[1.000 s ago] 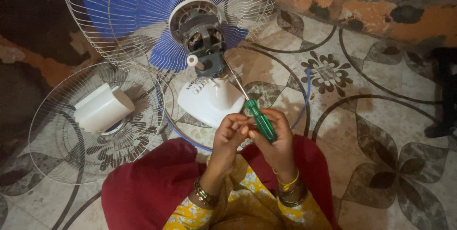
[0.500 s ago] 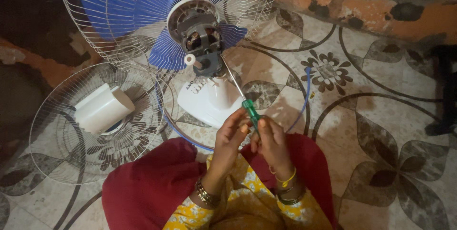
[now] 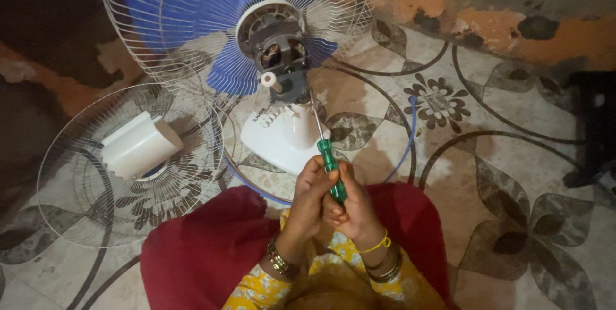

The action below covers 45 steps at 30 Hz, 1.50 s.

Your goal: The person uses a green-handled screwdriver to adjust a screw on the motor housing of a partially disassembled electric fan. The fan cage and a white plastic part are placed on the floor nearby.

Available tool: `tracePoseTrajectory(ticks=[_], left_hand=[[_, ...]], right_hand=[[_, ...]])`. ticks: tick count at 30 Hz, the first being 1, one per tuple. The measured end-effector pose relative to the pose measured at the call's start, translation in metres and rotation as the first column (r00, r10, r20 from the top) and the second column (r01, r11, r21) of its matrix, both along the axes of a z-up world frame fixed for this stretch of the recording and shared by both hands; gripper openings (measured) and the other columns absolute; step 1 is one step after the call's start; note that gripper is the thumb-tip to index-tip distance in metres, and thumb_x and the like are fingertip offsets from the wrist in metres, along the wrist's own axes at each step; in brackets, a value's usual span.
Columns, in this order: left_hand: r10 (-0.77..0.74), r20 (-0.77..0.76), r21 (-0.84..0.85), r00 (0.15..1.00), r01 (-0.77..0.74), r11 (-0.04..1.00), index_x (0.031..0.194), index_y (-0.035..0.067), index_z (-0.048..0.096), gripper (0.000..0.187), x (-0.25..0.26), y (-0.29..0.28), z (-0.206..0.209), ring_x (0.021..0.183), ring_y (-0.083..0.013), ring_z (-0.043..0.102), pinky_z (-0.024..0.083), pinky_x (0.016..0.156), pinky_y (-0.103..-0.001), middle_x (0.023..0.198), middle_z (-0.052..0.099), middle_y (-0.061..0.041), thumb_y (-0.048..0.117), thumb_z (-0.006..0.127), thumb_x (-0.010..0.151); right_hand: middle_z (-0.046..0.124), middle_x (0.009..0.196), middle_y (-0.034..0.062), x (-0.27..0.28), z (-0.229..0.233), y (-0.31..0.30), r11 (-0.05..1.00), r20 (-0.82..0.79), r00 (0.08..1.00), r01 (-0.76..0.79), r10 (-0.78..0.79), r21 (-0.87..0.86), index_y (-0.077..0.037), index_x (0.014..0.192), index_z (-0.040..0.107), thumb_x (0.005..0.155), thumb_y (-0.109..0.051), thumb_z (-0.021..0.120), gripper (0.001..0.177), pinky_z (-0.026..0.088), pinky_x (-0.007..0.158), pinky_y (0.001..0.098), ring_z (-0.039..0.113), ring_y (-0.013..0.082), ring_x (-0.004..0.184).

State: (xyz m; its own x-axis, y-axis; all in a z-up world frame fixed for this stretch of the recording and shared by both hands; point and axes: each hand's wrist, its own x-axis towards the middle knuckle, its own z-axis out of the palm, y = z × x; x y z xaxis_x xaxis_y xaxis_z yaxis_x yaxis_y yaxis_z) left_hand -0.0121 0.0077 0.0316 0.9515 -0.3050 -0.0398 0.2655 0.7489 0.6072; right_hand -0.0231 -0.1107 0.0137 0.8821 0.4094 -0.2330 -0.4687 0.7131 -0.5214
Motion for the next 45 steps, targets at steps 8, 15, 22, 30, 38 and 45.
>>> tracePoseTrajectory(ticks=[8,15,22,30,38,45], left_hand=[[0.051,-0.132,0.090,0.990,-0.039,0.995,0.103,0.006,0.053,0.020,0.007,0.011,0.004,0.040,-0.0092,0.054,0.043,0.033,-0.023,0.082,0.069,-0.009,0.002,0.069,0.091],[0.089,-0.148,0.041,0.985,-0.084,0.996,0.097,0.006,0.054,0.020,0.008,0.014,-0.004,0.032,-0.0036,0.043,0.033,0.027,-0.019,0.070,0.066,-0.006,0.005,0.072,0.091],[0.093,-0.074,0.110,0.993,-0.084,0.990,0.096,0.008,0.051,0.019,0.011,0.021,-0.012,0.035,-0.0069,0.046,0.036,0.030,-0.023,0.068,0.063,-0.005,0.001,0.069,0.092],[0.095,-0.058,0.203,0.994,-0.081,0.976,0.102,0.009,0.058,0.008,0.015,0.019,-0.003,0.039,-0.0031,0.047,0.037,0.033,-0.018,0.074,0.064,-0.001,0.011,0.064,0.098],[-0.058,-0.041,0.036,0.998,0.059,0.998,0.112,0.001,0.064,0.023,0.019,0.013,-0.014,0.091,-0.0163,0.064,0.053,0.085,-0.029,0.099,0.068,-0.007,0.021,0.057,0.103],[-0.055,-0.093,0.021,0.994,0.057,0.998,0.108,0.001,0.064,0.024,0.025,0.017,-0.039,0.082,-0.0157,0.064,0.054,0.076,-0.028,0.096,0.069,-0.007,0.023,0.058,0.099]], right_hand=[[0.058,0.060,0.0026,0.000,0.002,0.009,0.985,-0.024,0.993,-0.112,0.117,0.130,-0.013,0.111,0.062,0.102,-0.058,0.045,0.049,0.036,0.039,0.0218,0.042,0.0065,0.038],[0.067,0.082,0.0063,-0.003,-0.009,0.010,0.991,0.169,0.979,-0.123,0.112,0.054,-0.006,0.114,0.059,0.101,-0.024,0.068,0.024,0.040,0.048,0.0228,0.051,0.0055,0.053],[0.070,0.087,0.0093,0.008,-0.041,0.001,0.948,0.132,0.958,-0.273,0.253,0.165,-0.004,0.107,0.061,0.103,-0.021,0.067,0.019,0.045,0.057,0.0294,0.057,0.0107,0.060],[0.068,0.081,0.0085,0.014,-0.062,0.002,0.917,0.033,0.970,-0.239,0.241,0.320,-0.016,0.118,0.065,0.100,-0.025,0.057,0.021,0.043,0.051,0.0259,0.054,0.0100,0.053],[0.053,0.069,0.0036,0.020,-0.052,-0.003,0.532,0.359,0.895,-0.445,0.264,0.720,-0.001,0.134,0.056,0.112,-0.036,0.040,0.045,0.038,0.048,0.0241,0.041,0.0075,0.049],[0.044,0.064,-0.0001,0.023,-0.058,-0.003,0.617,0.297,0.883,-0.467,0.363,0.633,-0.009,0.128,0.061,0.112,-0.043,0.042,0.042,0.038,0.056,0.0274,0.036,0.0098,0.052]])
